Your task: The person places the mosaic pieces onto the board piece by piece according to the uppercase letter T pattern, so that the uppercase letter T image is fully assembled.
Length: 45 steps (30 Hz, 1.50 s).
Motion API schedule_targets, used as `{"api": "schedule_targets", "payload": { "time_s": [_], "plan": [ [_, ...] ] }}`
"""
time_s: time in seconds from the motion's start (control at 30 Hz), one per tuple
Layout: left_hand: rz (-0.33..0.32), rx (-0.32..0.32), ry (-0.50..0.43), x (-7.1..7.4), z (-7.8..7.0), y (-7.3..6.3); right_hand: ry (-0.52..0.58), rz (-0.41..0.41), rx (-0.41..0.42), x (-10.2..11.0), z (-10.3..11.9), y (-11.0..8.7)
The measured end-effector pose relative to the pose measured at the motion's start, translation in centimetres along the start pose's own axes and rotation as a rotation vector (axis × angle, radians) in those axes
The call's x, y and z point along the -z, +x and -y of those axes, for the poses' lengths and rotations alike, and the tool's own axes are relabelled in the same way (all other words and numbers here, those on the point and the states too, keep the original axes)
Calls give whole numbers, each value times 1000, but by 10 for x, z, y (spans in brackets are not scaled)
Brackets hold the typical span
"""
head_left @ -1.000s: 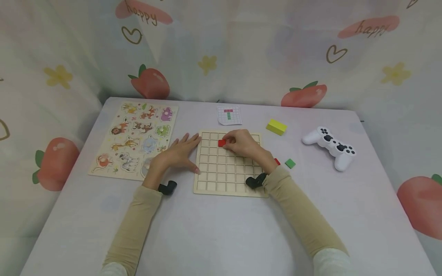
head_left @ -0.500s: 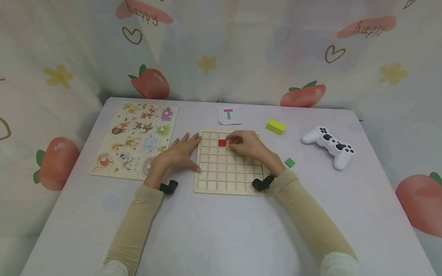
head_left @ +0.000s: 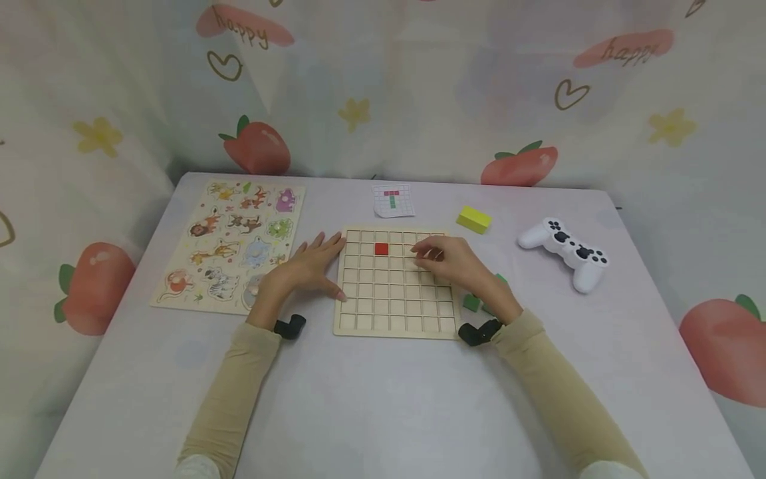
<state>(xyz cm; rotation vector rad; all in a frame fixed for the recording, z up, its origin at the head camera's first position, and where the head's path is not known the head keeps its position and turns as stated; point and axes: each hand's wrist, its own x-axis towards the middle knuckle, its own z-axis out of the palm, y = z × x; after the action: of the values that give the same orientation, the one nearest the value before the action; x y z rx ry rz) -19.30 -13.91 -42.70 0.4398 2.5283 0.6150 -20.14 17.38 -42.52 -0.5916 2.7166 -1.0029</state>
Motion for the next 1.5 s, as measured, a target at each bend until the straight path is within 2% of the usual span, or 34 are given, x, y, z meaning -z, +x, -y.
{"api": "schedule_targets", "payload": {
  "time_s": [0.47,0.83,1.07,1.5],
  "plan": [
    [4,3,-14,-1,-1,0,-73,-73,26,16,-23,-43],
    [-7,-3,-21,1,-1,-3,-132,-81,-79,31,-44,-66],
    [-2,-17,-26,0,0,-1,-141,-84,-95,34,-56,-73],
    [-13,-14,-20,-1,0,-2,-146,-64,-148,33,-61,-71]
  ]
}}
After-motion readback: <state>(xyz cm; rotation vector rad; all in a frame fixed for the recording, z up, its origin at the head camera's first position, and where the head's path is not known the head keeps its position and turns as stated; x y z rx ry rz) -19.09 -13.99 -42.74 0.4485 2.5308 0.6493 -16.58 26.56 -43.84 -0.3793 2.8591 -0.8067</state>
